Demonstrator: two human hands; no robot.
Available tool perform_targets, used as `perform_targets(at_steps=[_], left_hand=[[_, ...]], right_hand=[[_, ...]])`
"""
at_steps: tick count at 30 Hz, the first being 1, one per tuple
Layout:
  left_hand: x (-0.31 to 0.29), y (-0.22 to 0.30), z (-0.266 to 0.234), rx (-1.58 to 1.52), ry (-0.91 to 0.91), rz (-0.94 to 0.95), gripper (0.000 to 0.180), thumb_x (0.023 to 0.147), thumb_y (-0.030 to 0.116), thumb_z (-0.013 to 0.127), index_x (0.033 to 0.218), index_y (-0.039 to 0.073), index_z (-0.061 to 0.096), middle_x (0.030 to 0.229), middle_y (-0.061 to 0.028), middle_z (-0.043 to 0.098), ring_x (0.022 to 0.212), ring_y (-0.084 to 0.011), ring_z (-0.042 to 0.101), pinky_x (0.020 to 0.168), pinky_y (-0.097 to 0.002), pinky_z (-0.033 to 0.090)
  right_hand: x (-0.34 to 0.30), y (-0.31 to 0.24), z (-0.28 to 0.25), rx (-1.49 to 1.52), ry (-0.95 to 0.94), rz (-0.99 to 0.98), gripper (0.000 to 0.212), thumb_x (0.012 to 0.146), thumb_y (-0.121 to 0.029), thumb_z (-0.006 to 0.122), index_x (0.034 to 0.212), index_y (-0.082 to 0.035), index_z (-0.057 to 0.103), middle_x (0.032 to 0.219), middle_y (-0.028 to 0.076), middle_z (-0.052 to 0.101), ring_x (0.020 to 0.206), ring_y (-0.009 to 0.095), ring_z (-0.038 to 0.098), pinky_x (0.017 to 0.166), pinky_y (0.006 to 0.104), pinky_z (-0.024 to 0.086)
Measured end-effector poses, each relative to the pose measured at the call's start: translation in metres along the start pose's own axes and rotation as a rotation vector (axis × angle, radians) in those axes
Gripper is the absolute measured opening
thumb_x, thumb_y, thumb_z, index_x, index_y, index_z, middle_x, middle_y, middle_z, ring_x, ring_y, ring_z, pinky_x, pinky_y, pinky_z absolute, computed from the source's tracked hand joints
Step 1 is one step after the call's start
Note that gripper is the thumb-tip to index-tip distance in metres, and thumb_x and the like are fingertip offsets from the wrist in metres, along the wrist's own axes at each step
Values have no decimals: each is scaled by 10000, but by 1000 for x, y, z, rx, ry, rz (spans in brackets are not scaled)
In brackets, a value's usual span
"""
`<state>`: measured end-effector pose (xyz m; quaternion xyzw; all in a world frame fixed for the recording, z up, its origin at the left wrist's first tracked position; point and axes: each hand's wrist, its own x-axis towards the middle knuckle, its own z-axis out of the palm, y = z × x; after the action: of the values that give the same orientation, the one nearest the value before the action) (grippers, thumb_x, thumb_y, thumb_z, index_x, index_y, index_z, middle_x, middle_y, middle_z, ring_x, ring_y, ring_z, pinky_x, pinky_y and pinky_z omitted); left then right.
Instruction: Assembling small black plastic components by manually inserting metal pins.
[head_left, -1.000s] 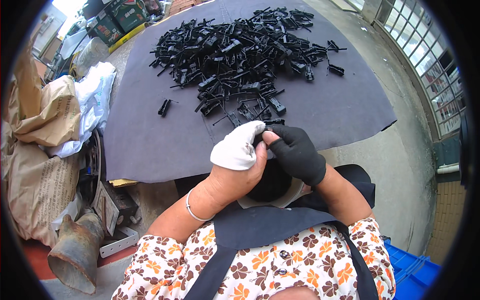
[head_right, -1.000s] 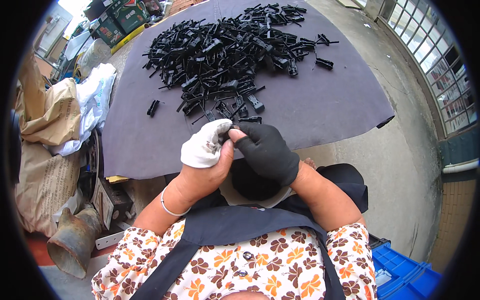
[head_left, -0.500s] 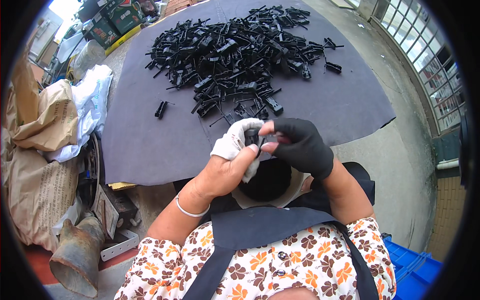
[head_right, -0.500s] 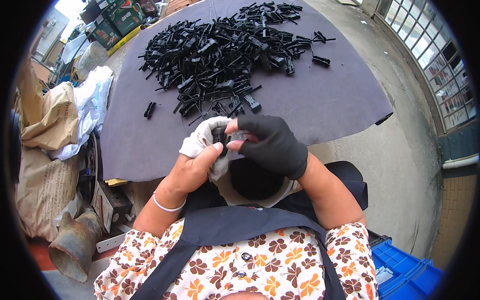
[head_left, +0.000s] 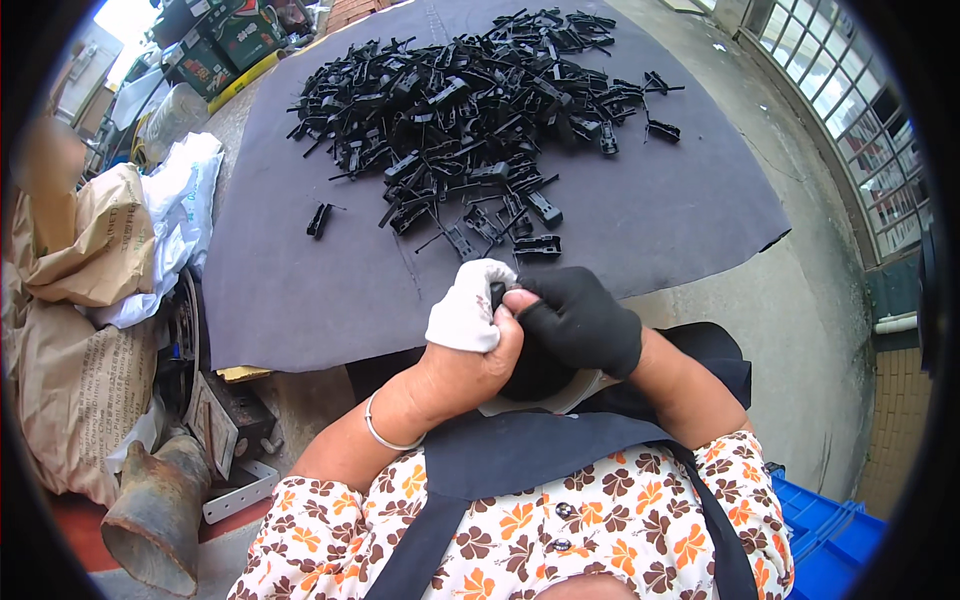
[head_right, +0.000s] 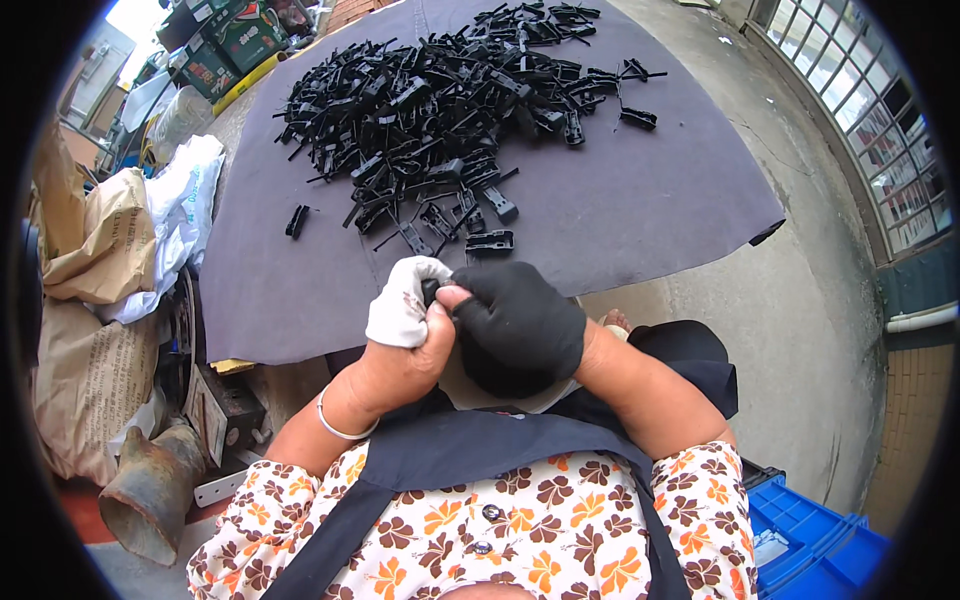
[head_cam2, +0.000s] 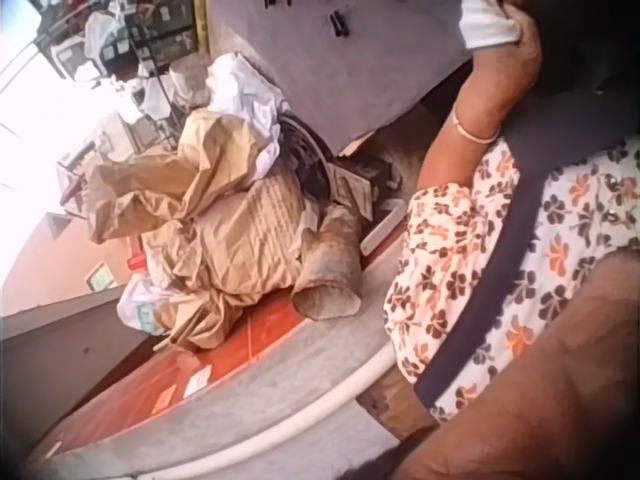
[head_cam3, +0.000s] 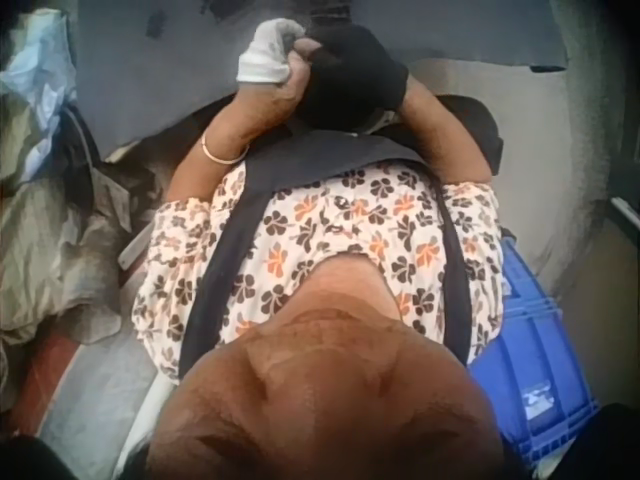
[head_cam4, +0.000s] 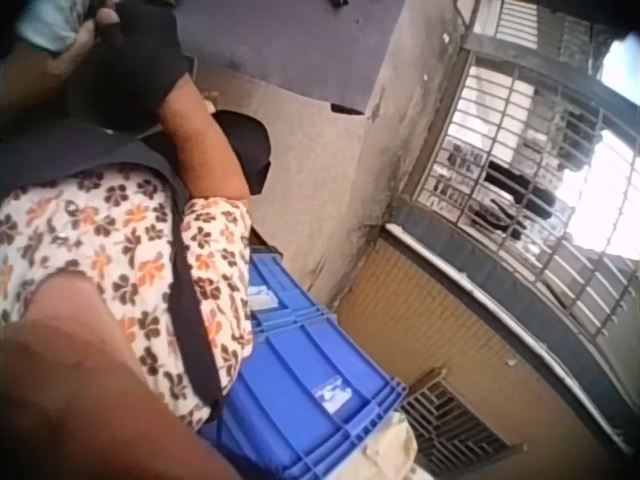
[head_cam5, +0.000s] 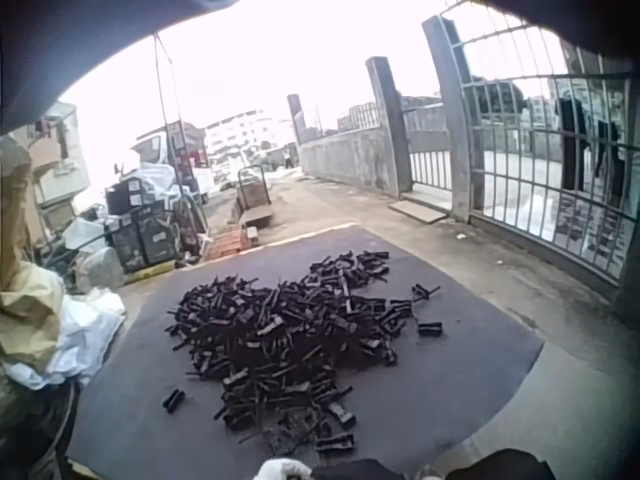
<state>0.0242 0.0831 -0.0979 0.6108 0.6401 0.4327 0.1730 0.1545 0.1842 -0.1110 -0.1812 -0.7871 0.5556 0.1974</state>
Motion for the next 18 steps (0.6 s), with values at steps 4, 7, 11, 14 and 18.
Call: perform_targets(at_steps=[4,7,11,14,18], left_hand=[[-9,6,-1,47,46,-5,242,776,-1,486,1018,0,501,838,-177,613,717,-330,618,680,-353,500],[-9,9,-7,82,-52,-47,265,798,44,531,1059,5,514,880,-176,614,754,-342,613,701,-373,502],[-2,12,-21,338,-185,88,363,824,181,618,1159,60,543,912,-151,618,798,-331,612,694,-390,504],[7,6,-24,354,-96,156,175,819,73,601,982,63,664,896,-126,657,807,-303,629,732,-322,503],[24,-6,-19,253,-4,312,234,764,-34,615,969,66,666,905,-107,656,819,-279,628,747,-329,500]], right_hand=[[-3,4,9,116,8,-38,231,888,-207,533,933,-1,629,770,192,629,697,325,624,648,355,475],[-1,1,-19,-50,-52,-21,212,865,-207,578,908,-4,623,722,154,613,654,250,593,625,332,464],[5,12,-37,-714,275,-8,285,765,-222,682,989,-73,587,723,156,615,691,314,619,620,378,476],[6,21,-39,-774,160,-9,275,756,-201,680,970,-59,583,742,161,623,719,329,626,629,401,477],[-1,6,-44,-689,163,-10,244,752,-174,673,942,-43,592,731,161,618,703,337,618,615,399,470]])
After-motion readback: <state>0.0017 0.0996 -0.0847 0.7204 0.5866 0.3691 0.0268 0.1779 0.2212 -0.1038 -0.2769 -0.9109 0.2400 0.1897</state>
